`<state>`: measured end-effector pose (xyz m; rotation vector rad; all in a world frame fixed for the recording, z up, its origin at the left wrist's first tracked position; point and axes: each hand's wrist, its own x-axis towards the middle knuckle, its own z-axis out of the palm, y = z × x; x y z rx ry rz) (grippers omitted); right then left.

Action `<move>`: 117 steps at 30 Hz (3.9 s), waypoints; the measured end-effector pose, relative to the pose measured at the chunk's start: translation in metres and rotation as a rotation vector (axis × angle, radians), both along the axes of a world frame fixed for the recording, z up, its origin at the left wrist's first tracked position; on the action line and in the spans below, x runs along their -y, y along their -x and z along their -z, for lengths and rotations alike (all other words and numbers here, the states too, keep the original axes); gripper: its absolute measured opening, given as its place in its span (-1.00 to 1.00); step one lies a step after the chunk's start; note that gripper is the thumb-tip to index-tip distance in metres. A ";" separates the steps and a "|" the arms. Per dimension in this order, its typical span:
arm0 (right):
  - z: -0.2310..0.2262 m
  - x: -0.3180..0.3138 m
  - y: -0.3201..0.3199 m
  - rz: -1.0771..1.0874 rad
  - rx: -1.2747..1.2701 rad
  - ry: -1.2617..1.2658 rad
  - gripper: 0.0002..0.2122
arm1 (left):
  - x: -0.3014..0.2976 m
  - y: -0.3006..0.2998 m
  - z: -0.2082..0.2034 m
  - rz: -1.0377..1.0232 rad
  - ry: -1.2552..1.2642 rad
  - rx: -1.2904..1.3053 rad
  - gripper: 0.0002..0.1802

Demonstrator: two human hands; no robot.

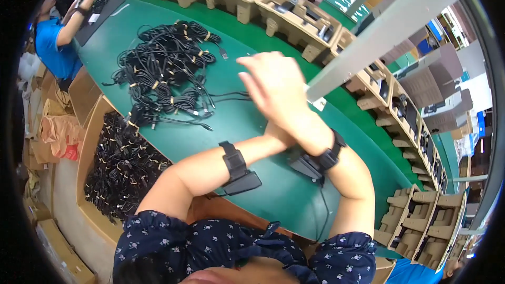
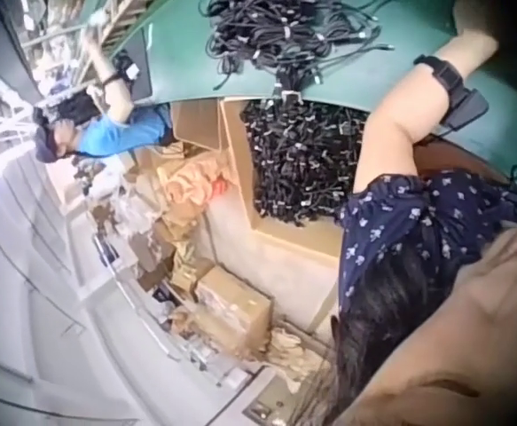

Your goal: The person picks up a cable and a mesh base from the table, connects them by hand, and places the assembly into a cardboard tray. They then reach into a large box to retrieve more bases, placing them on the table before repeating the process of connecting cables to bases and loading the trays.

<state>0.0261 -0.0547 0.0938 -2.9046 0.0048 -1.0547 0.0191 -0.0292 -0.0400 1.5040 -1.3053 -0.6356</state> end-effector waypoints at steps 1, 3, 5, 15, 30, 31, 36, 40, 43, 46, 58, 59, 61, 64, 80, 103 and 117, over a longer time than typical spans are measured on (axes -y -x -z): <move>0.004 -0.002 -0.017 -0.025 -0.056 -0.018 -0.78 | -0.002 0.008 0.005 0.045 0.206 -0.119 -0.67; 0.020 -0.007 -0.056 -0.062 -0.122 -0.063 -0.77 | -0.006 0.015 0.010 0.082 0.201 -0.164 -0.65; 0.040 -0.002 -0.081 -0.037 -0.213 -0.051 -0.72 | -0.002 0.024 0.009 0.197 0.187 -0.285 -0.63; 0.079 0.016 -0.150 0.205 -0.571 -0.466 -0.54 | -0.016 0.006 -0.008 0.261 -0.103 0.101 -0.70; 0.036 0.018 -0.007 0.051 -0.540 -0.186 -0.77 | 0.000 0.013 0.006 0.275 0.321 0.119 -0.67; 0.030 0.017 0.001 0.109 -0.463 -0.098 -0.79 | -0.003 0.011 0.005 0.207 0.290 0.092 -0.67; 0.023 0.033 0.058 0.119 -0.078 -0.900 -0.83 | -0.003 0.020 -0.006 0.333 0.048 -0.295 -0.62; 0.004 0.020 0.095 0.142 0.143 -1.369 -0.80 | -0.025 0.006 -0.041 0.646 0.020 -0.845 -0.34; 0.024 0.035 0.132 -0.104 0.369 -1.461 -0.71 | -0.023 0.009 -0.049 0.544 -0.033 -1.115 -0.34; 0.028 0.032 0.146 -0.051 0.478 -1.531 -0.75 | -0.022 -0.004 -0.043 0.583 0.018 -1.163 -0.65; 0.013 -0.006 0.172 0.190 -0.131 -1.364 -0.77 | -0.022 -0.005 -0.054 0.012 0.547 0.255 -0.27; 0.011 -0.013 0.168 0.181 -0.135 -1.366 -0.77 | -0.022 -0.009 -0.048 0.005 0.544 0.260 -0.27; 0.008 -0.025 0.161 -0.072 0.047 -1.308 -0.76 | -0.018 -0.016 -0.031 0.279 0.465 0.280 -0.42; 0.016 -0.016 0.158 -0.044 0.063 -1.173 -0.78 | -0.023 -0.014 -0.021 0.499 0.091 -0.441 -0.72; 0.018 -0.026 0.165 0.183 -0.077 -0.065 -0.53 | -0.042 -0.007 -0.051 0.759 -0.328 -0.530 -0.73; -0.045 0.193 0.303 1.379 0.067 0.355 -0.82 | 0.000 -0.020 -0.012 0.219 0.006 -0.333 -0.83; 0.033 0.304 0.289 1.508 0.158 -0.148 -0.72 | -0.001 -0.030 -0.019 0.181 -0.075 -0.386 -0.84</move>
